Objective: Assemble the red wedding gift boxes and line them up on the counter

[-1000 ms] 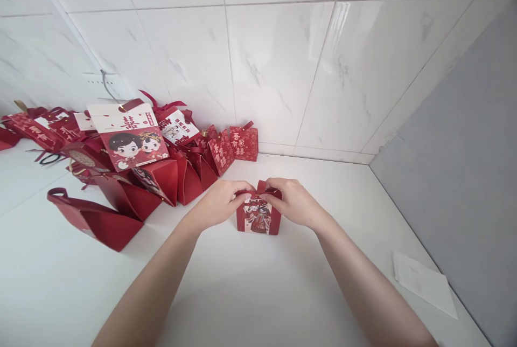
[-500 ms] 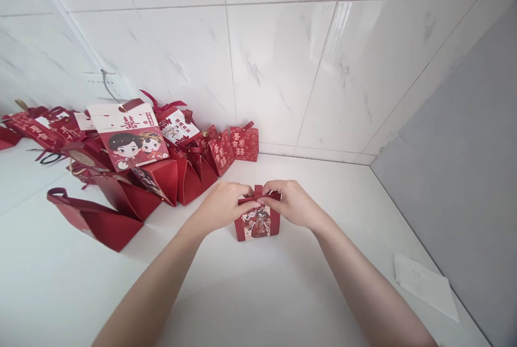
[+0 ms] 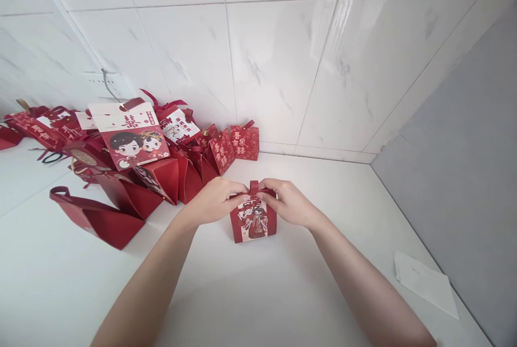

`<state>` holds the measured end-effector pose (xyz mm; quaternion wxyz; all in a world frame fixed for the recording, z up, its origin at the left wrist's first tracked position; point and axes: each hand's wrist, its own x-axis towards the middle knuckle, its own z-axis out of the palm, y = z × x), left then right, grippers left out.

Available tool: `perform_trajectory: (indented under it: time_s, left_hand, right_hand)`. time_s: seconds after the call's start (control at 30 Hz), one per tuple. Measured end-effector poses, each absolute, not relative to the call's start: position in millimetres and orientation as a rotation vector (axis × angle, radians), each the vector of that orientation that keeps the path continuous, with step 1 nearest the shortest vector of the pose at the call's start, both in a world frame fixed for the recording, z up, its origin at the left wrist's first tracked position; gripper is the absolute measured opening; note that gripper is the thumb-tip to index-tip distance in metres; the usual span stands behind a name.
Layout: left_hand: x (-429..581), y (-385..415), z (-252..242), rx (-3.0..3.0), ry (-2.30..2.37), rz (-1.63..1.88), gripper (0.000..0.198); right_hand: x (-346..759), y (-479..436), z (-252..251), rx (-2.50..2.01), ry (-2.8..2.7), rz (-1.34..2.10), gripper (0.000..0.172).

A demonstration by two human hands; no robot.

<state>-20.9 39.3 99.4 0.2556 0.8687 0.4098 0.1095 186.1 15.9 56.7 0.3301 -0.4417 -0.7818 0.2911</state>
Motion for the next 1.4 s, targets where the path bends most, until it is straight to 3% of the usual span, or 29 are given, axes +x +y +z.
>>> perform_trajectory:
  time_s: [0.2, 0.3, 0.37, 0.63, 0.83, 1.03, 1.2, 1.4]
  left_hand:
    - [-33, 43, 102, 2.24, 1.177, 0.37, 0.031]
    - [-35, 47, 101, 2.194, 1.192, 0.389, 0.032]
    - [-34, 46, 101, 2.185, 1.149, 0.379, 0.03]
    - [-35, 44, 102, 2.143, 1.048, 0.19, 0.031]
    - [-36, 47, 101, 2.102, 1.04, 0.177, 0.029]
    - [-33, 44, 102, 2.134, 1.079, 0.205, 0.028]
    - [-26, 39, 103, 2.21, 1.049, 0.22, 0.026]
    - [-21, 35, 104, 2.264, 1.042, 0.261, 0.024]
  right_hand:
    - [193, 17, 55, -1.18, -1.933, 0.82, 0.019]
    - [196, 14, 59, -1.044, -1.94, 0.731, 0.045]
    - [198, 11, 65, -0.944, -2.068, 0.633, 0.05]
    - [225, 1, 87, -1.03, -2.337, 0.545, 0.015]
    - [234, 0, 90, -1.058, -2.315, 0.729, 0.012]
    - [228, 0, 88, -1.077, -2.243, 0.712, 0.011]
    - [203, 1, 76, -1.058, -1.917, 0.702, 0.022]
    - [191, 4, 70, -1.029, -1.775, 0.76, 0.018]
